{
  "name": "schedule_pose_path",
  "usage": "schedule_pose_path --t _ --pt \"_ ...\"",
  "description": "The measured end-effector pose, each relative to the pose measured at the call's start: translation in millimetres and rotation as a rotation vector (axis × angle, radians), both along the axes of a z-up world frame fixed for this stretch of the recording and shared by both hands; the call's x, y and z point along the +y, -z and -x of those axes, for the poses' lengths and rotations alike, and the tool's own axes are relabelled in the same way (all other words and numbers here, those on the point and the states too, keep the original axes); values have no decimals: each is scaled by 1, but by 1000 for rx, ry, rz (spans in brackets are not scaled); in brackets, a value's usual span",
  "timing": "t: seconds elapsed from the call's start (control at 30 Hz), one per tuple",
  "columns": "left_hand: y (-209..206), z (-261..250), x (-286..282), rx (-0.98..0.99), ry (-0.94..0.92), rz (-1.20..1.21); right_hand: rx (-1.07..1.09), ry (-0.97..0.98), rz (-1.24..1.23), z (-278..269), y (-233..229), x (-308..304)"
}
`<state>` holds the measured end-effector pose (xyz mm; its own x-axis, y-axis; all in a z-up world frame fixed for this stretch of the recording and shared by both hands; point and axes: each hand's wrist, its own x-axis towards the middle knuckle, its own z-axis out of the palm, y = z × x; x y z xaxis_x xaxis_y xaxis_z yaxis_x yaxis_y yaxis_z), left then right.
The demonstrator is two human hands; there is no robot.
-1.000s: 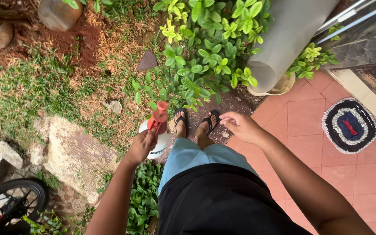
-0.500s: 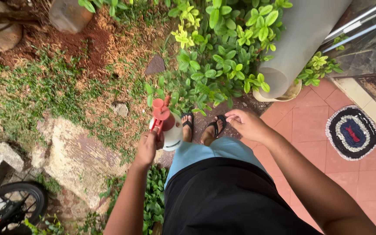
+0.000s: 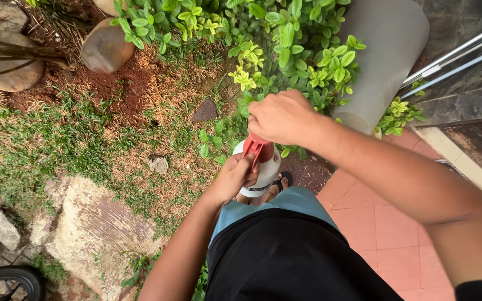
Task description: The person pumps a spray bottle and sprays plants in a garden, touching the leaves by hand.
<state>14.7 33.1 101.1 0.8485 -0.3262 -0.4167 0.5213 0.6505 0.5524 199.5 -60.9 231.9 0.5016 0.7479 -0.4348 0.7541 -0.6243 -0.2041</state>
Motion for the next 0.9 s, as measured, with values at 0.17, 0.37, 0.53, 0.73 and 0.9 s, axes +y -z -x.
schedule_pose_path --t 0.17,0.37,0.53,0.73,0.9 --pt "-9 -25 -2 27 -57 -210 -237 -314 27 -50 -22 12" --pt "-37 -44 20 -57 -138 -370 -335 -132 -150 -70 -56 26" --pt "-53 -52 20 -54 -155 -522 -295 26 -173 -35 -10 24" --pt "-54 -48 18 -86 -13 -649 -152 86 -182 -22 -2 3" --pt "-56 -39 11 -85 39 -621 -359 137 -173 -84 -78 -22"
